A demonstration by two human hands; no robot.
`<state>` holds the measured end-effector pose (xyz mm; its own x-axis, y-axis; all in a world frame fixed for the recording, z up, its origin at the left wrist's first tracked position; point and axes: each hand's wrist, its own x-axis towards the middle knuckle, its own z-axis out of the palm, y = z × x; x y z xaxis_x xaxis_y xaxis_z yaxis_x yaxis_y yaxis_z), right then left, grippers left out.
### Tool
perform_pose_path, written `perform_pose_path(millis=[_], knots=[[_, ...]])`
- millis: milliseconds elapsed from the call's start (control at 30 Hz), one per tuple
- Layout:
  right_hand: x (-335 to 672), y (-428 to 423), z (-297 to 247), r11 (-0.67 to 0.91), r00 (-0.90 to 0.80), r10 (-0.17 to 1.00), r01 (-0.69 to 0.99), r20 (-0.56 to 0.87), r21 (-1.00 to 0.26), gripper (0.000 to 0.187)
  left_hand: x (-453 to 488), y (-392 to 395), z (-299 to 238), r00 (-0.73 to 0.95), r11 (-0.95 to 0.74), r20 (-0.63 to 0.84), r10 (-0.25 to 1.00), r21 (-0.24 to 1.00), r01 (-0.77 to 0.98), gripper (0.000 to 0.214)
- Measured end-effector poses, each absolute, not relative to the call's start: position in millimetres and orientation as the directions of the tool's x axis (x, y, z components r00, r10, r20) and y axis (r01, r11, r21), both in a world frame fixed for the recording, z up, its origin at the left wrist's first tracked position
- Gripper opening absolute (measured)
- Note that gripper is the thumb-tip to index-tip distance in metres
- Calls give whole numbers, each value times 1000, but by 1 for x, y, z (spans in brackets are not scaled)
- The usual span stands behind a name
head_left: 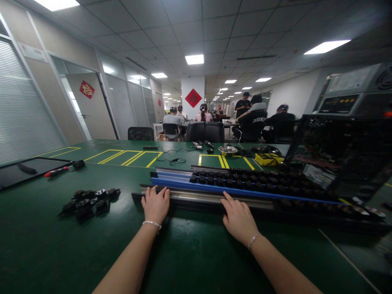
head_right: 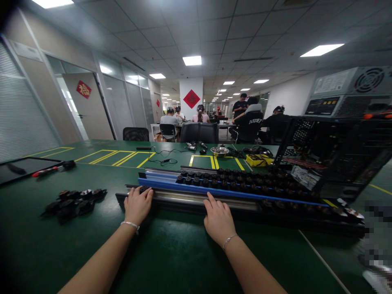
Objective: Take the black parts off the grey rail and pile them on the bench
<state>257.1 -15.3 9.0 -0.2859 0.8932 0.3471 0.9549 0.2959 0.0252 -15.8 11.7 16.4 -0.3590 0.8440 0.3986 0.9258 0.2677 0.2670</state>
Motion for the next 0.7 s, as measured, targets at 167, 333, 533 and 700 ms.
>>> perform_pose_path(millis=[167,333,533,700], knots=[[257,-15,9,292,-280,895,956,348,18,45,-19,12,16,-379,288,394,837,272,918,44],[257,-15,7,295,-286,887,955,363,31,46,-21,13,14,-397,293,402,825,296,909,43],[257,-15,7,290,-277,892,957,356,19,46,-24,14,14,-422,312,376,825,320,895,45],[257,-15,9,287,-273,900,958,341,11,47,-26,15,14,-431,320,365,825,326,889,45]])
